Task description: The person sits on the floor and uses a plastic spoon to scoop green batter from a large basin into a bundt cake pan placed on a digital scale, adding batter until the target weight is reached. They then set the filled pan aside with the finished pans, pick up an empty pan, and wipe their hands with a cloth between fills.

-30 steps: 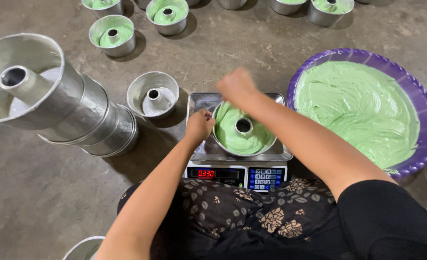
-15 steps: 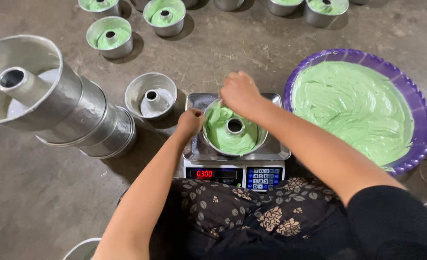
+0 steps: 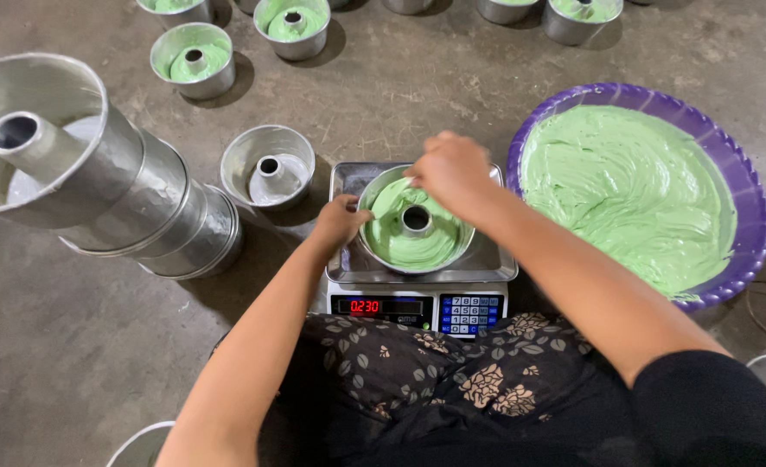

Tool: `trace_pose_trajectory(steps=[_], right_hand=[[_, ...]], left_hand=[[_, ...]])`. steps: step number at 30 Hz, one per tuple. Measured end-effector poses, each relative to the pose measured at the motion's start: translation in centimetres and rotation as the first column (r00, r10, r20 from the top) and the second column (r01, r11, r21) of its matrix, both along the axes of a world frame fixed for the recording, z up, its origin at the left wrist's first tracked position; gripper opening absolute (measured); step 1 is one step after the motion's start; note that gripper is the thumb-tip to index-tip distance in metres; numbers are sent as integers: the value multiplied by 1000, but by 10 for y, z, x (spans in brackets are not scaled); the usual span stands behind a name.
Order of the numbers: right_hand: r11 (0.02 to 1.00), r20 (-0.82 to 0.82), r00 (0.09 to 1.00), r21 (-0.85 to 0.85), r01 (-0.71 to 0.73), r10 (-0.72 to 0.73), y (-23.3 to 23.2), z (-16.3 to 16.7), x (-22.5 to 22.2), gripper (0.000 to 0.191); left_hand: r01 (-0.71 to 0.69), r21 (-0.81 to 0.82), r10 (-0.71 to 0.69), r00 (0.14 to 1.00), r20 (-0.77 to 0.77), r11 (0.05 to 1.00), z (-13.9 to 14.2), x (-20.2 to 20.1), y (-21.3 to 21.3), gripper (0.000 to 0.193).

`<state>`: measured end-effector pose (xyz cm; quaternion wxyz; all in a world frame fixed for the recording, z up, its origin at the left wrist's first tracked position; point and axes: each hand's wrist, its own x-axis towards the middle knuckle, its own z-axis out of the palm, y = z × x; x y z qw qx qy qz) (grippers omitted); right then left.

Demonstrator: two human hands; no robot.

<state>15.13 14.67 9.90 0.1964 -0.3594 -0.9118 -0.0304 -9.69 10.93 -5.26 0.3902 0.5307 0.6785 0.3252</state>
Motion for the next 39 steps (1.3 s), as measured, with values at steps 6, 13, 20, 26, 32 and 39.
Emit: trace_pose_trajectory(steps=[6,13,20,26,32,39], right_hand=[[913,239,887,-5,409,-396,23,-31,20,15],[913,61,927,-160,375,-370,-21,6,56,19],[942,101,936,46,334,-337,8,-32,18,14],[898,129,896,-60,435,-425,-13,-58,68,19],[852,138,857,-111,512,-497,-64,-33,78,19],[642,-93,710,-521,563,-698,-102,41,137,24]], left_hand=[[-34,-65,42,991,130,997,-3,5,-17,38],[35,-310,76,938,339,950,5,0,-50,47],[27,-47,-36,977,-212,999,13,-6,14,30],[-191,-257,303,793,528,947,-27,28,-53,18],[-222,-596,626,95,774,771,-43,141,-95,21],[310,-527,435,320,841,791,32,150,-129,28]])
